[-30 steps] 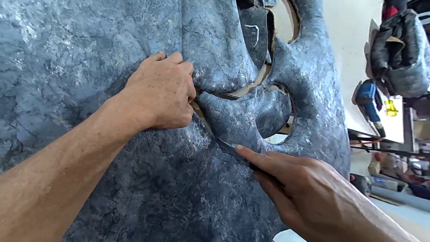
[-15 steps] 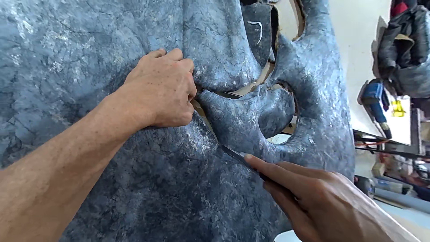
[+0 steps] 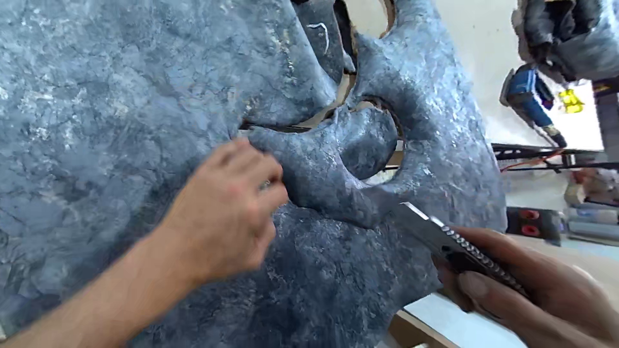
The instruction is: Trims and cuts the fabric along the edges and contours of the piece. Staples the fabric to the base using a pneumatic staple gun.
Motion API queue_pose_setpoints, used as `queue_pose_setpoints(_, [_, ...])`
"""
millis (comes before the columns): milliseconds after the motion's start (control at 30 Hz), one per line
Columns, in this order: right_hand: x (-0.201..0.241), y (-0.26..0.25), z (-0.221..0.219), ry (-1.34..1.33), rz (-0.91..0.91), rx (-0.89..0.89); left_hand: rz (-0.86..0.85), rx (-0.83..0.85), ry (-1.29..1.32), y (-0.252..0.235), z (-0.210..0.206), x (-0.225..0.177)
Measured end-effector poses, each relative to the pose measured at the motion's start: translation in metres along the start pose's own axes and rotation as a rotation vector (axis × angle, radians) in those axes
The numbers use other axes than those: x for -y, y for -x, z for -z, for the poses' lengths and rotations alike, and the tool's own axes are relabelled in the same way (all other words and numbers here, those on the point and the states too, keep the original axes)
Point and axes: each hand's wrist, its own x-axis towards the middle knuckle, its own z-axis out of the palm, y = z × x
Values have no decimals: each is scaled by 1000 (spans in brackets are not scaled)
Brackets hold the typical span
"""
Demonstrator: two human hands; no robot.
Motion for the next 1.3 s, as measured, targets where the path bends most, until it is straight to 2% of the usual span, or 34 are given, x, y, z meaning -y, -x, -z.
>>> queue_pose_setpoints(67, [-15, 16, -15, -25, -26, -86, -3, 119, 10, 12, -22, -30])
queue_pose_setpoints(133, [-27, 31, -32, 147, 34, -61, -1, 180, -17, 17, -35, -37])
queue_pose_setpoints(233, [-50, 46, -69, 483, 154, 83, 14, 190, -44, 14, -35, -32])
queue_pose_setpoints(300, [-70, 50, -90, 631, 232, 37, 14, 186, -55, 13, -36, -30])
queue_pose_setpoints(367, [-75, 49, -93, 631, 240, 16, 23, 171, -64, 15, -37, -30])
queue_pose_setpoints(467, [-63, 47, -77, 444, 149, 46, 128, 113, -93, 13, -37, -36])
queue_pose_setpoints(567, [-58, 33, -61, 320, 107, -111, 342, 135, -181, 3, -36, -42])
queue_pose_setpoints(700, [-25, -2, -42, 504, 125, -164, 455, 197, -225, -9, -39, -47])
queue_pose_setpoints(867, [19, -49, -46, 705, 305, -99, 461, 174, -238, -5, -43, -50])
queue_pose_setpoints(1000, [21, -67, -59, 786, 465, -26, 421, 145, -239, -3, -42, -47])
queue_pose_setpoints(1300, [26, -82, -65, 931, 478, 91, 414, 185, -209, -6, -40, -45])
